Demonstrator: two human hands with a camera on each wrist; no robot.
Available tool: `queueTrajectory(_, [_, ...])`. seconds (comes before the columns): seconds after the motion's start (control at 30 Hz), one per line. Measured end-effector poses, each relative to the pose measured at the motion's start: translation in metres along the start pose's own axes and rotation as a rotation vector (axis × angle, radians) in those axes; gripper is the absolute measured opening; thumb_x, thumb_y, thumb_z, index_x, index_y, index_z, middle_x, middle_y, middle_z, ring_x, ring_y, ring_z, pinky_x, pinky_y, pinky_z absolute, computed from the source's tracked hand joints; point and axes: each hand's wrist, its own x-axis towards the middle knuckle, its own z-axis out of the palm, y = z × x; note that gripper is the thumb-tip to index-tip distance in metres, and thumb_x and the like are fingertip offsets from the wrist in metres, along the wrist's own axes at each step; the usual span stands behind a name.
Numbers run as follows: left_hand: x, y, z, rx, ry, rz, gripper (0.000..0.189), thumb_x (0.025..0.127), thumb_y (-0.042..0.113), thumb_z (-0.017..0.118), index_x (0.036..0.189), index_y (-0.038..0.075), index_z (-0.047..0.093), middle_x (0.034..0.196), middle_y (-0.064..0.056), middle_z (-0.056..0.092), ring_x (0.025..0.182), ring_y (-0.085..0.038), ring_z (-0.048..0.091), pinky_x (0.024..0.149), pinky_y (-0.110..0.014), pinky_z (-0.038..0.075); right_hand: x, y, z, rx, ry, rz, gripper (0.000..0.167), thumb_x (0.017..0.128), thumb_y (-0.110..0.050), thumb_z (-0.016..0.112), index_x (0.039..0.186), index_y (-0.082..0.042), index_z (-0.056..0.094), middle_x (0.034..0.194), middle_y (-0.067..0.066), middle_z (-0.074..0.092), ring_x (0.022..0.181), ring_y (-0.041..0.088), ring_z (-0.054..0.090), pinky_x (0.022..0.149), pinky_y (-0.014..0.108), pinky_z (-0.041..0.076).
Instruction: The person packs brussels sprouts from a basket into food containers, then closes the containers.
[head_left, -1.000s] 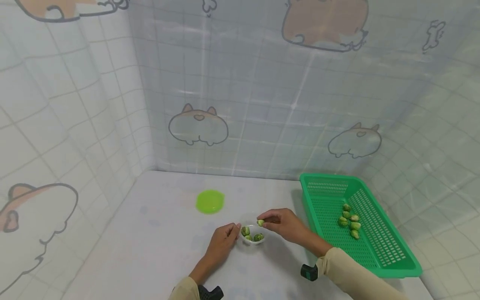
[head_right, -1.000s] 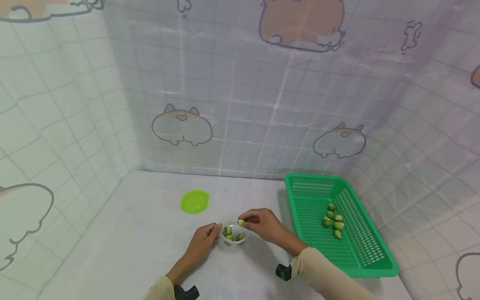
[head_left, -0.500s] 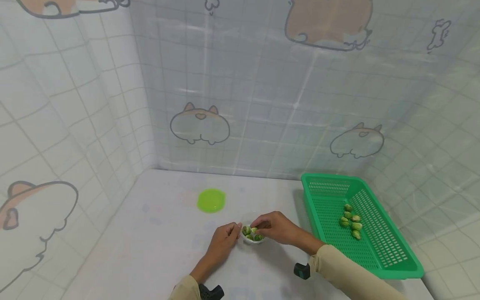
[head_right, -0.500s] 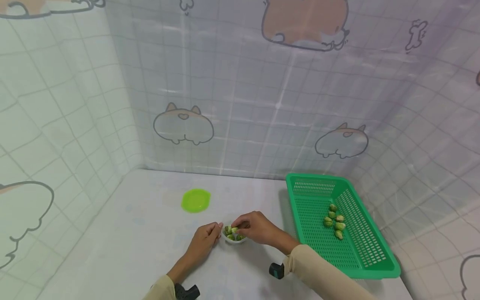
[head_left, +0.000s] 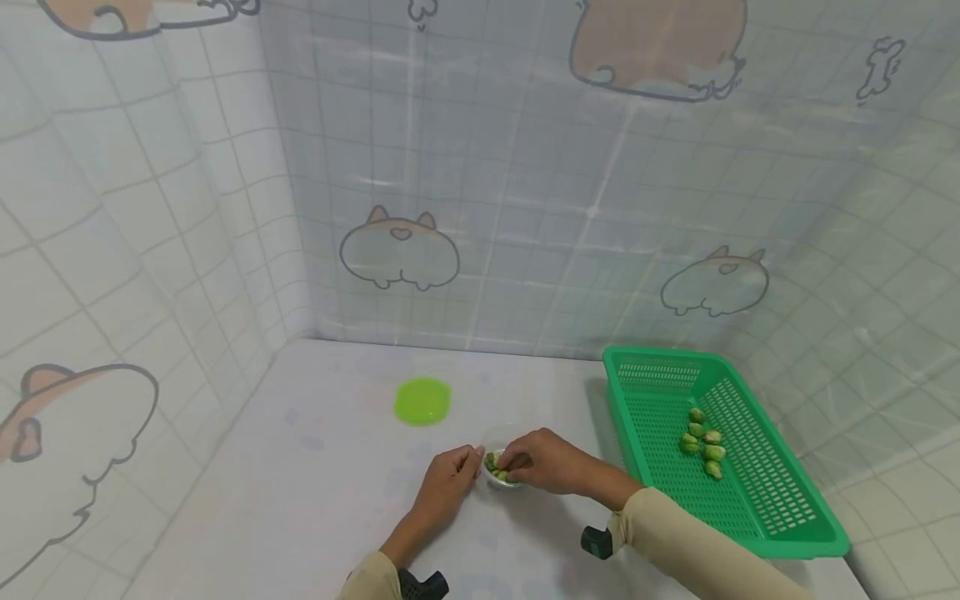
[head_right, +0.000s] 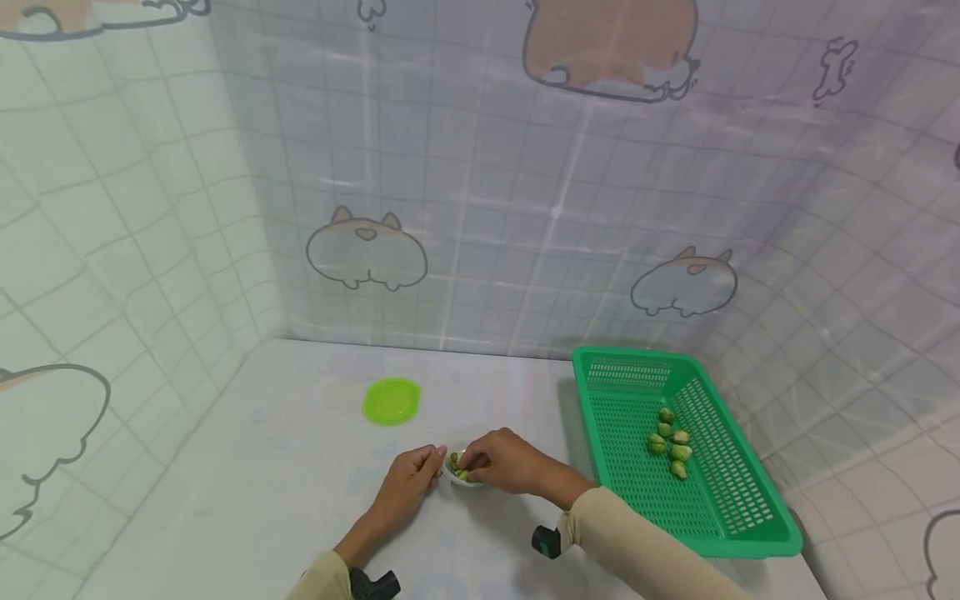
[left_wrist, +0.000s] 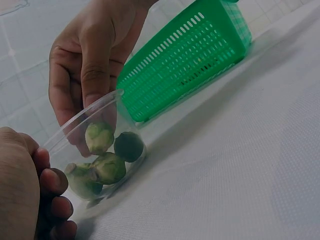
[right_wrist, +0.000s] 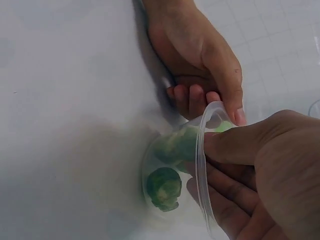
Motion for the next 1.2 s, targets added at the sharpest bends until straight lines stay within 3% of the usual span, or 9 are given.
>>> queueTrajectory(0.47, [0.001,0.001,0.001,0.004,-0.012,-0.019,0.050,0.103,0.056,0.046,0.073,0.018,0.058,0.060,0.008,0.046,0.057,-0.006,0.042,0.054,-0.023,0.036,-0.002,0.000,0.000,-0.068,-0.002,-0.015,0.015,0.091,-0.005,0.074,0.106,-0.007,0.076,0.103,0.001,0.075,0.089,0.001,0.069,0.075,0.019,0.053])
queueTrajectory(0.97, [0.001,-0.002,0.000,-0.001,0.006,-0.017,0.049,0.104,0.054,0.047,0.072,0.018,0.057,0.062,0.006,0.047,0.057,-0.008,0.041,0.054,-0.024,0.036,-0.011,0.005,-0.007,-0.021,0.132,-0.020,0.021,0.093,-0.007,0.072,0.114,-0.006,0.074,0.108,0.005,0.075,0.096,0.006,0.069,0.081,0.023,0.054])
queueTrajectory(1.2, [0.002,-0.002,-0.001,-0.008,0.001,-0.025,0.050,0.103,0.055,0.046,0.072,0.017,0.056,0.062,0.006,0.048,0.057,-0.007,0.041,0.053,-0.025,0.035,-0.021,0.013,-0.016,0.064,0.227,0.025,0.018,0.095,-0.013,0.071,0.112,-0.019,0.075,0.110,0.001,0.075,0.098,0.009,0.070,0.081,0.024,0.054])
